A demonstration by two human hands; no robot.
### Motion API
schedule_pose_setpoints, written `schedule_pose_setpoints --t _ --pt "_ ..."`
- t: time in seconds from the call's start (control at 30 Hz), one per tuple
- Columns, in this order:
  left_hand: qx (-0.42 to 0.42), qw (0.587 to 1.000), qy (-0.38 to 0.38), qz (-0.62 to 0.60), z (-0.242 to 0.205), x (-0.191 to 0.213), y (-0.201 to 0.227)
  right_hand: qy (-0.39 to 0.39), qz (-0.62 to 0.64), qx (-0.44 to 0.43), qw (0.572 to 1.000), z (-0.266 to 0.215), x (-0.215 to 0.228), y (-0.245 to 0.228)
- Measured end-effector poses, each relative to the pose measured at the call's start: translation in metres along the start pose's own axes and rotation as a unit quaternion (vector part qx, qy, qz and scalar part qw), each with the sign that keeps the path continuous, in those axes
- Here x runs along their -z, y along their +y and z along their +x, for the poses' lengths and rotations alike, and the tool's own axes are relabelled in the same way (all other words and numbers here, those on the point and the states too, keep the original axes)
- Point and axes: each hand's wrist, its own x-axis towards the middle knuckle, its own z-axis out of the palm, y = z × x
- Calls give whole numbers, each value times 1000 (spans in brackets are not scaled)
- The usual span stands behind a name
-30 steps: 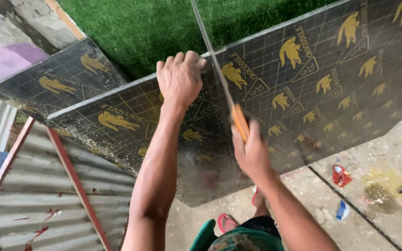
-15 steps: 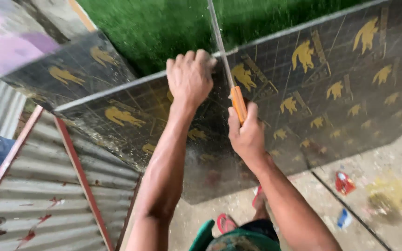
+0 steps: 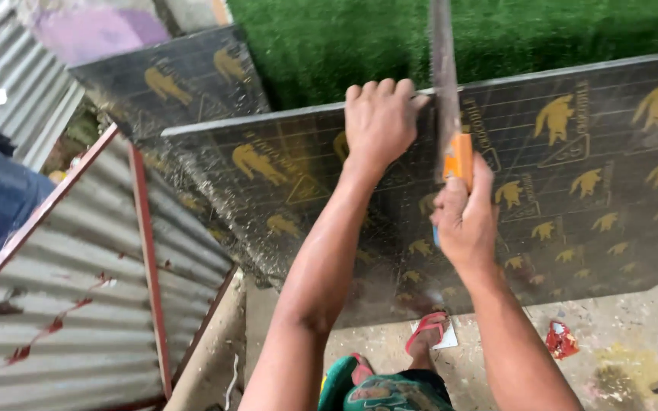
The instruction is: Using a manual hand saw to cut through a large sheet of dark-colored plywood
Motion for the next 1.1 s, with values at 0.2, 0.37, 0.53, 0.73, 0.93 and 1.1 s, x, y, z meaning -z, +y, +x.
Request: schedule_pose_setpoints --t 0.2,0.37,0.53,0.73,0.93,1.1 --pt "-20 999 30 -28 0 5 -2 0 -5 42 999 -8 2 9" --pt "-20 999 10 -37 1 7 -3 -5 -57 35 998 -34 3 22" --pt "-30 999 22 -33 1 8 -2 12 -80 56 995 -66 10 38" --pt "-8 999 -45 -11 3 10 1 -38 -53 44 997 -130 43 60" --pt "-17 998 -64 -5 5 6 6 -105 -44 -82 990 -182 93 68" --pt "2 994 -107 10 6 11 10 -117 -94 -155 976 -178 103 51"
